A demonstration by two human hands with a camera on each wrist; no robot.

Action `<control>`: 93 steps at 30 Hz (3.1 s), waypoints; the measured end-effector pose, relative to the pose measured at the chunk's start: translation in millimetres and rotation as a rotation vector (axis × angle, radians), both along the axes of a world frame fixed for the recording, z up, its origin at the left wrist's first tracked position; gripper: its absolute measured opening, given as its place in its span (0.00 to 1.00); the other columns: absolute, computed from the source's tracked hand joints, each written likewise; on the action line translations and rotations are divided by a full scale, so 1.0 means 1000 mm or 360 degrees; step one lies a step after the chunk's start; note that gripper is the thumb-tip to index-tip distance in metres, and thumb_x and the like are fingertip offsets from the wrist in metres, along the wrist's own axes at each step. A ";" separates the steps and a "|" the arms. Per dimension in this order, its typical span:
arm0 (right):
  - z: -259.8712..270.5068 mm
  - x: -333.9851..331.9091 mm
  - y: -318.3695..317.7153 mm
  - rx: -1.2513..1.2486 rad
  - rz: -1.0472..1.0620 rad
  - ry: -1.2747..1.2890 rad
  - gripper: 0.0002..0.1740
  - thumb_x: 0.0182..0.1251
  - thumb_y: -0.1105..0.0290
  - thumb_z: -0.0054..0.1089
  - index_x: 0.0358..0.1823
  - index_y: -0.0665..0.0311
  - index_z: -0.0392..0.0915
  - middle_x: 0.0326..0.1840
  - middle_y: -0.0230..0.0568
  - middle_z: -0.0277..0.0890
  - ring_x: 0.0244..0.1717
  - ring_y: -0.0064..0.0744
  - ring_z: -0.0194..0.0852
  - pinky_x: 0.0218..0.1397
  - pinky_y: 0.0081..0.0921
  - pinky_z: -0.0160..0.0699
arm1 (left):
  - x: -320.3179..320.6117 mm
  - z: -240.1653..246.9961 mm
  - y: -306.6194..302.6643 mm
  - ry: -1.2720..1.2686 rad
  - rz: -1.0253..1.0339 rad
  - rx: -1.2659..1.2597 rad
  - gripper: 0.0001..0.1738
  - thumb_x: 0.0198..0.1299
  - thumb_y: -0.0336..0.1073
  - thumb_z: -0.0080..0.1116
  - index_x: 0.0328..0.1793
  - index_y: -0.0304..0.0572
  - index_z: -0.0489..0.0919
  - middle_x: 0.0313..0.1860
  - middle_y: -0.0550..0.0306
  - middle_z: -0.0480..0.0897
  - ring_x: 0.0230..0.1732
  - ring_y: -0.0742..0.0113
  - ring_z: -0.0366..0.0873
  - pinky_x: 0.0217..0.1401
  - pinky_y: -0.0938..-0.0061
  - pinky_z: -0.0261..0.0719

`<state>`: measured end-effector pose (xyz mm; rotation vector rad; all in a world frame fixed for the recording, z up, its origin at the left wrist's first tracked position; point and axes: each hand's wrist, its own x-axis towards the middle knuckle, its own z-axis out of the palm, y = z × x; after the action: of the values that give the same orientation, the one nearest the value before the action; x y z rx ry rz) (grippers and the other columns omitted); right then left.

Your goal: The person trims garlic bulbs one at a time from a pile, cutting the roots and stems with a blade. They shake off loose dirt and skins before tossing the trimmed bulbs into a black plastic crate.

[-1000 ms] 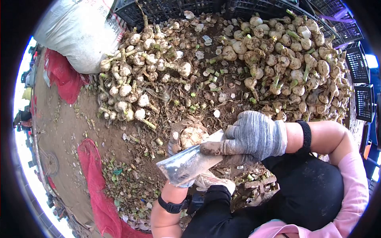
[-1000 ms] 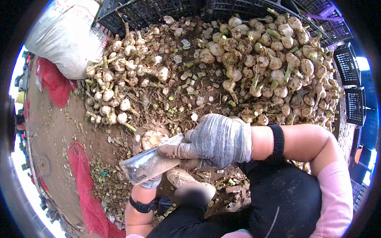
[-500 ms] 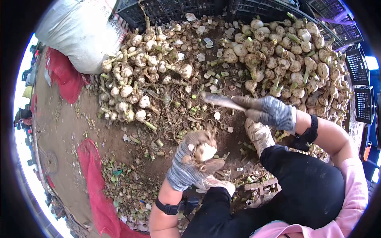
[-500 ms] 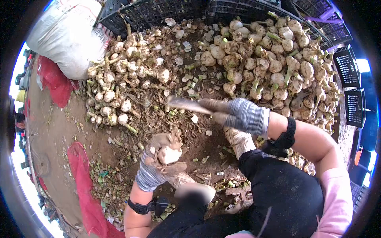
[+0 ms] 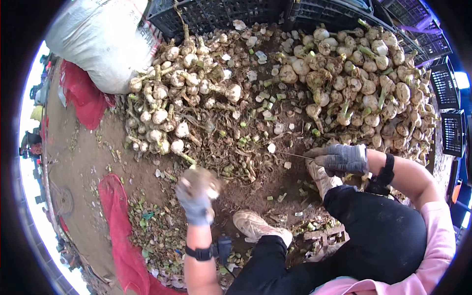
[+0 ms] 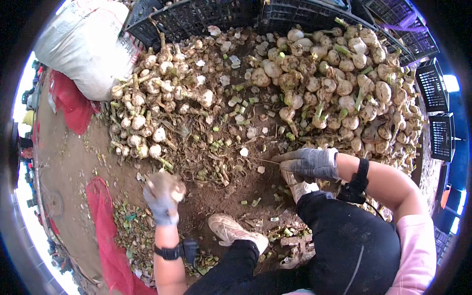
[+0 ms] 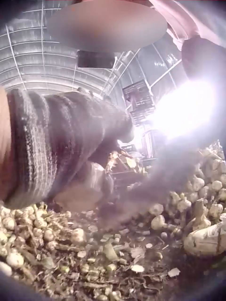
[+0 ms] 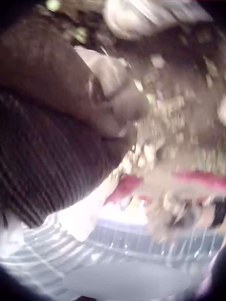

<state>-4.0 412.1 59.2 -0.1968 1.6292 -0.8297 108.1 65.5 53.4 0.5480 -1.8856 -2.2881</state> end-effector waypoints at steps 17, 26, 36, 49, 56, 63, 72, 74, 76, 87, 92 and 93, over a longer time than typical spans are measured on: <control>-0.029 -0.015 -0.022 -0.0084 -0.0081 -0.0142 0.33 0.73 0.48 0.46 0.69 0.65 0.62 0.46 0.44 0.79 0.45 0.28 0.74 0.52 0.27 0.73 | -0.220 -0.113 -0.015 -0.1419 0.0095 -0.1206 0.54 0.55 0.34 0.66 0.80 0.57 0.40 0.78 0.44 0.45 0.72 0.52 0.58 0.73 0.66 0.62; -0.041 -0.032 -0.026 -0.0113 -0.0081 -0.0332 0.33 0.73 0.47 0.45 0.74 0.56 0.58 0.37 0.37 0.77 0.37 0.25 0.73 0.44 0.24 0.74 | -0.155 -0.153 -0.083 -0.1220 0.0345 0.0445 0.18 0.52 0.31 0.67 0.49 0.41 0.75 0.59 0.45 0.69 0.59 0.57 0.71 0.68 0.69 0.71; -0.044 -0.035 -0.034 -0.0293 -0.0211 -0.0359 0.32 0.73 0.48 0.47 0.75 0.50 0.57 0.27 0.29 0.71 0.26 0.20 0.67 0.30 0.21 0.70 | -0.251 0.050 -0.044 -0.0056 -0.0055 -0.0311 0.15 0.58 0.40 0.63 0.48 0.43 0.77 0.35 0.58 0.78 0.31 0.73 0.72 0.34 0.78 0.74; -0.061 -0.044 -0.018 -0.0377 -0.0409 -0.0227 0.33 0.74 0.49 0.47 0.74 0.55 0.56 0.28 0.31 0.73 0.28 0.22 0.69 0.32 0.23 0.72 | -0.320 -0.046 0.029 -0.1359 -0.1335 -0.2751 0.46 0.53 0.66 0.57 0.76 0.58 0.60 0.81 0.52 0.39 0.80 0.43 0.26 0.77 0.43 0.46; -0.051 -0.069 -0.016 -0.0328 -0.0482 -0.0321 0.34 0.74 0.48 0.44 0.75 0.55 0.54 0.26 0.30 0.71 0.25 0.20 0.69 0.29 0.21 0.71 | -0.190 -0.091 -0.015 -0.0478 -0.1376 -0.2778 0.23 0.49 0.34 0.64 0.54 0.44 0.78 0.73 0.52 0.59 0.78 0.46 0.42 0.77 0.59 0.61; -0.061 -0.083 -0.007 -0.0282 -0.0529 -0.0373 0.35 0.73 0.45 0.45 0.74 0.57 0.57 0.27 0.32 0.73 0.26 0.22 0.72 0.31 0.22 0.74 | -0.211 -0.015 0.037 -0.0941 -0.1400 -0.2224 0.20 0.52 0.35 0.61 0.51 0.38 0.74 0.59 0.47 0.71 0.56 0.54 0.68 0.57 0.66 0.78; -0.072 -0.088 0.000 -0.0237 -0.0530 -0.0381 0.36 0.71 0.42 0.46 0.73 0.56 0.59 0.30 0.34 0.76 0.30 0.24 0.75 0.33 0.24 0.76 | -0.453 -0.097 0.018 -0.0758 -0.1031 -0.2942 0.42 0.57 0.46 0.59 0.77 0.57 0.55 0.75 0.46 0.59 0.78 0.56 0.50 0.81 0.58 0.36; -0.080 -0.085 0.005 -0.0256 -0.0544 -0.0404 0.35 0.72 0.44 0.45 0.74 0.53 0.57 0.29 0.33 0.75 0.28 0.24 0.74 0.32 0.24 0.75 | -0.483 -0.146 -0.008 -0.1081 -0.1001 -0.2657 0.39 0.59 0.49 0.57 0.76 0.54 0.58 0.76 0.48 0.58 0.78 0.57 0.50 0.79 0.58 0.46; -0.078 -0.085 0.004 -0.0340 -0.0627 -0.0345 0.34 0.73 0.46 0.44 0.74 0.53 0.57 0.28 0.32 0.74 0.26 0.24 0.73 0.31 0.23 0.74 | -0.486 -0.145 -0.013 -0.1399 -0.1080 -0.2419 0.27 0.63 0.47 0.54 0.67 0.51 0.70 0.74 0.47 0.61 0.76 0.52 0.54 0.73 0.55 0.63; -0.085 -0.083 -0.033 -0.0176 -0.0986 0.0036 0.30 0.75 0.52 0.43 0.72 0.59 0.59 0.34 0.36 0.76 0.34 0.27 0.72 0.37 0.27 0.72 | -0.192 -0.124 -0.042 -0.0666 -0.1096 -0.2420 0.20 0.55 0.28 0.58 0.56 0.34 0.75 0.59 0.43 0.74 0.62 0.52 0.69 0.63 0.59 0.74; -0.072 -0.061 -0.043 -0.0267 -0.0713 -0.0125 0.27 0.74 0.54 0.46 0.70 0.56 0.64 0.36 0.38 0.76 0.36 0.28 0.71 0.40 0.26 0.72 | -0.210 -0.030 -0.026 -0.0689 -0.0439 -0.0916 0.19 0.53 0.34 0.65 0.49 0.38 0.72 0.49 0.44 0.76 0.54 0.58 0.75 0.56 0.66 0.81; -0.058 -0.063 -0.046 -0.0269 -0.0605 -0.0367 0.26 0.74 0.55 0.46 0.69 0.57 0.65 0.43 0.43 0.78 0.44 0.32 0.73 0.46 0.27 0.73 | -0.228 0.023 0.001 -0.0673 -0.0275 -0.0597 0.23 0.52 0.37 0.68 0.50 0.40 0.71 0.47 0.44 0.77 0.52 0.60 0.76 0.55 0.68 0.82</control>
<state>-66.6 366.2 1.5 0.0933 1.3973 -1.2349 -120.2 66.5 76.8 0.8955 -2.5731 -1.9380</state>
